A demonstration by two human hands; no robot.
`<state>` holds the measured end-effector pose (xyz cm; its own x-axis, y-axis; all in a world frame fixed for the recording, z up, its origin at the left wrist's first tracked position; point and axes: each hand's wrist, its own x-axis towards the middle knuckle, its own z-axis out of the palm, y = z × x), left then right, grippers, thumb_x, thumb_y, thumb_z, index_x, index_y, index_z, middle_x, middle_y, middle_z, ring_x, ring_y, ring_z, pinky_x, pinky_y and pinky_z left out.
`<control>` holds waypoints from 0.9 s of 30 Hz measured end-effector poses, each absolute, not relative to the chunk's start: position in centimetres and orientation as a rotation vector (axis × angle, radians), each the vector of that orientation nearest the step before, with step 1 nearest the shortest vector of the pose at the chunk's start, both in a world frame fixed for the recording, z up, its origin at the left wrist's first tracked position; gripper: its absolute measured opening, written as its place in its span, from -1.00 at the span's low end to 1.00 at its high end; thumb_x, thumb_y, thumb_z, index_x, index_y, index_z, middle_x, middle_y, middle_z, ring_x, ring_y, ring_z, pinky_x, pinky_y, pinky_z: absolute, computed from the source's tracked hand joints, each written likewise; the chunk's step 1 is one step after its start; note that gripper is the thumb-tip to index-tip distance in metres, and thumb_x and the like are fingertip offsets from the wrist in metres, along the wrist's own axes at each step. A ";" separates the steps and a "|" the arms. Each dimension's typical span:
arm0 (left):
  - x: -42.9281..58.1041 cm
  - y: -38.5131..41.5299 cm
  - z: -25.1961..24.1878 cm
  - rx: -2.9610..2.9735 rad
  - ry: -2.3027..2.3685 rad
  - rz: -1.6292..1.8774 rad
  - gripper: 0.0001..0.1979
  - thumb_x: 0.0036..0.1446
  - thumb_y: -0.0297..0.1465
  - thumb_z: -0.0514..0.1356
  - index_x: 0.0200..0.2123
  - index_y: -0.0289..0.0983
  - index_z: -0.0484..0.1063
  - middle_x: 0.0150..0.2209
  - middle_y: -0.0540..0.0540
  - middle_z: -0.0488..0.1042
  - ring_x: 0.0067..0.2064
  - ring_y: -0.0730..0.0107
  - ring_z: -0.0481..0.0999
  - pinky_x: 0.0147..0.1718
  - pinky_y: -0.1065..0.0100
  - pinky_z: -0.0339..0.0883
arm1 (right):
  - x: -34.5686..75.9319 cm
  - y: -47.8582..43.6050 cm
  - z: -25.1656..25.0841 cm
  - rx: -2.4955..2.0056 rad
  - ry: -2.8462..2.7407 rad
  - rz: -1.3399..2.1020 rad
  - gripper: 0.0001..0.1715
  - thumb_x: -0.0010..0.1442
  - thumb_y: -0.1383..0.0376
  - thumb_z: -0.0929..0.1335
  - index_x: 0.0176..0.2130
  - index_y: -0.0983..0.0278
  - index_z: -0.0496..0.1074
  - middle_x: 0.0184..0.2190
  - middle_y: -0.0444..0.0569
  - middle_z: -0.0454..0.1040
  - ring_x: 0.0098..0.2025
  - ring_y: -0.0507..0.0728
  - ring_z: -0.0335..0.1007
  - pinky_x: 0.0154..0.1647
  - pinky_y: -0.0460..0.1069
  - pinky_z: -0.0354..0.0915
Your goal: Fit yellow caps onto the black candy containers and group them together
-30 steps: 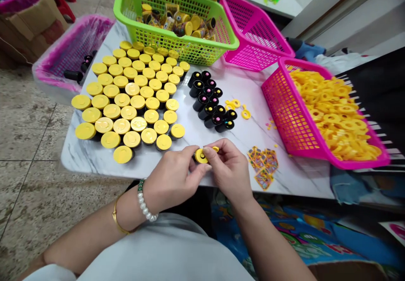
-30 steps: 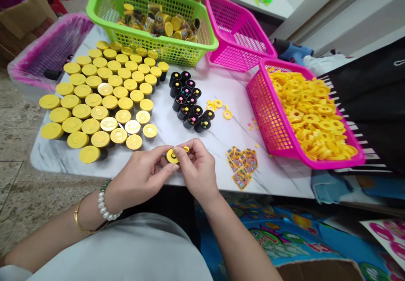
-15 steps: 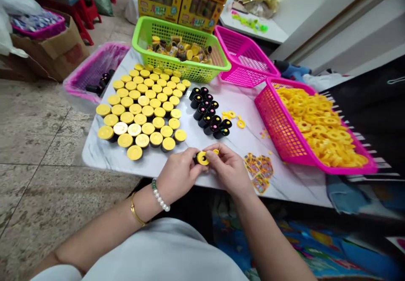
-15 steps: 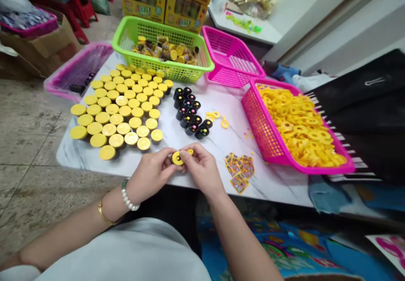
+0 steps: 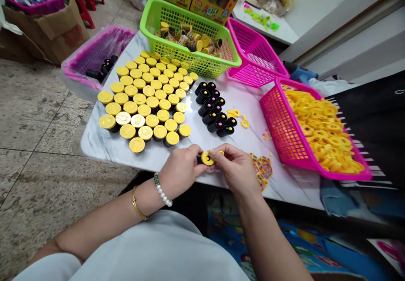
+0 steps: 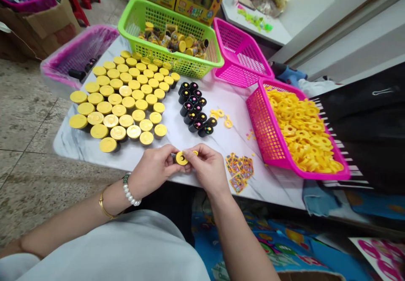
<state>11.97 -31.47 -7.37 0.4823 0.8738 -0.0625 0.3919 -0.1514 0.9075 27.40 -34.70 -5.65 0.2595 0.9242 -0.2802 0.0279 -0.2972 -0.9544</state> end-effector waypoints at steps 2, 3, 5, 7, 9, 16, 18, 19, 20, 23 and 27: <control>12.0 -31.5 -7.5 1.756 1.077 0.611 -0.75 0.02 -0.39 0.39 -0.22 -0.32 0.47 -0.54 0.06 0.43 -0.49 0.45 0.41 -0.47 0.45 0.17 | 27.5 -34.7 -5.3 -1.596 -0.900 1.206 -0.66 -0.06 0.11 0.55 -0.51 0.31 0.49 -0.67 -0.12 0.48 -0.66 -0.03 0.34 -0.59 -0.15 0.31; 12.0 -31.5 -7.6 1.761 1.075 0.613 -0.76 0.03 -0.40 0.38 -0.22 -0.32 0.47 -0.53 0.06 0.44 -0.49 0.45 0.41 -0.47 0.45 0.18 | 27.5 -34.7 -5.2 -1.604 -0.904 1.200 -0.66 -0.06 0.11 0.55 -0.51 0.31 0.50 -0.68 -0.12 0.48 -0.67 -0.03 0.34 -0.60 -0.16 0.31; 11.9 -31.6 -7.6 1.773 1.073 0.623 -0.78 0.04 -0.40 0.36 -0.23 -0.30 0.47 -0.53 0.06 0.44 -0.49 0.44 0.42 -0.48 0.45 0.18 | 27.4 -34.7 -5.0 -1.621 -0.920 1.171 -0.67 -0.07 0.12 0.56 -0.50 0.32 0.52 -0.69 -0.11 0.48 -0.67 -0.03 0.35 -0.60 -0.16 0.31; 11.9 -31.6 -7.6 1.791 1.075 0.629 -0.81 0.06 -0.39 0.35 -0.25 -0.30 0.46 -0.53 0.05 0.45 -0.49 0.43 0.42 -0.48 0.44 0.19 | 27.3 -34.7 -5.1 -1.633 -0.936 1.143 -0.68 -0.07 0.12 0.56 -0.49 0.32 0.53 -0.69 -0.11 0.48 -0.67 -0.03 0.36 -0.60 -0.16 0.32; 11.9 -31.7 -7.6 1.815 1.081 0.625 -0.83 0.06 -0.42 0.34 -0.27 -0.30 0.45 -0.53 0.05 0.45 -0.49 0.43 0.43 -0.47 0.43 0.19 | 27.1 -34.8 -5.2 -1.646 -0.944 1.120 -0.69 -0.07 0.13 0.56 -0.48 0.32 0.54 -0.68 -0.10 0.49 -0.66 -0.02 0.36 -0.60 -0.15 0.33; 11.7 -31.7 -7.5 1.858 1.039 0.645 -0.83 0.04 -0.50 0.30 -0.25 -0.28 0.43 -0.54 0.07 0.44 -0.50 0.45 0.43 -0.47 0.45 0.20 | 26.7 -35.2 -5.6 -1.687 -0.951 0.976 -0.74 -0.07 0.16 0.55 -0.46 0.30 0.55 -0.63 -0.11 0.52 -0.63 0.00 0.38 -0.58 -0.12 0.35; 11.5 -31.7 -7.2 1.821 0.991 0.659 -0.81 0.06 -0.43 0.30 -0.23 -0.30 0.42 -0.56 0.07 0.42 -0.52 0.45 0.43 -0.50 0.46 0.20 | 26.6 -35.3 -5.7 -1.687 -0.939 0.951 -0.73 -0.07 0.15 0.55 -0.47 0.29 0.54 -0.61 -0.11 0.53 -0.63 0.01 0.39 -0.58 -0.10 0.36; 11.4 -31.7 -7.1 1.798 0.971 0.667 -0.81 0.08 -0.39 0.29 -0.23 -0.30 0.42 -0.57 0.07 0.42 -0.53 0.45 0.43 -0.51 0.46 0.20 | 26.4 -35.4 -5.8 -1.684 -0.934 0.935 -0.73 -0.07 0.15 0.55 -0.47 0.29 0.54 -0.60 -0.11 0.54 -0.63 0.02 0.40 -0.58 -0.10 0.37; 11.3 -31.7 -6.9 1.777 0.955 0.673 -0.82 0.11 -0.35 0.26 -0.23 -0.31 0.42 -0.58 0.06 0.42 -0.54 0.46 0.43 -0.53 0.47 0.20 | 26.3 -35.5 -5.9 -1.679 -0.928 0.919 -0.73 -0.07 0.15 0.55 -0.47 0.29 0.53 -0.59 -0.11 0.55 -0.62 0.02 0.41 -0.58 -0.09 0.38; 11.3 -31.6 -6.7 1.743 0.948 0.675 -0.82 0.19 -0.30 0.18 -0.24 -0.31 0.42 -0.58 0.03 0.45 -0.56 0.48 0.42 -0.56 0.48 0.18 | 25.9 -35.8 -6.2 -1.652 -0.877 0.877 -0.73 -0.08 0.16 0.56 -0.44 0.28 0.54 -0.57 -0.12 0.56 -0.61 0.03 0.43 -0.56 -0.08 0.42; 11.4 -31.4 -6.4 1.697 0.970 0.647 -0.79 0.18 -0.29 0.19 -0.19 -0.31 0.45 -0.57 0.03 0.47 -0.57 0.50 0.41 -0.58 0.50 0.19 | 25.5 -36.0 -6.4 -1.630 -0.791 0.901 -0.69 -0.07 0.12 0.55 -0.42 0.28 0.53 -0.59 -0.12 0.55 -0.64 0.03 0.42 -0.58 -0.08 0.42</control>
<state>11.38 -31.37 -6.36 0.5291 0.8478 -0.0356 0.2928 -0.1431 0.9454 25.49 -36.03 -6.41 0.4951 0.8532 -0.1639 0.0523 -0.2175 -0.9747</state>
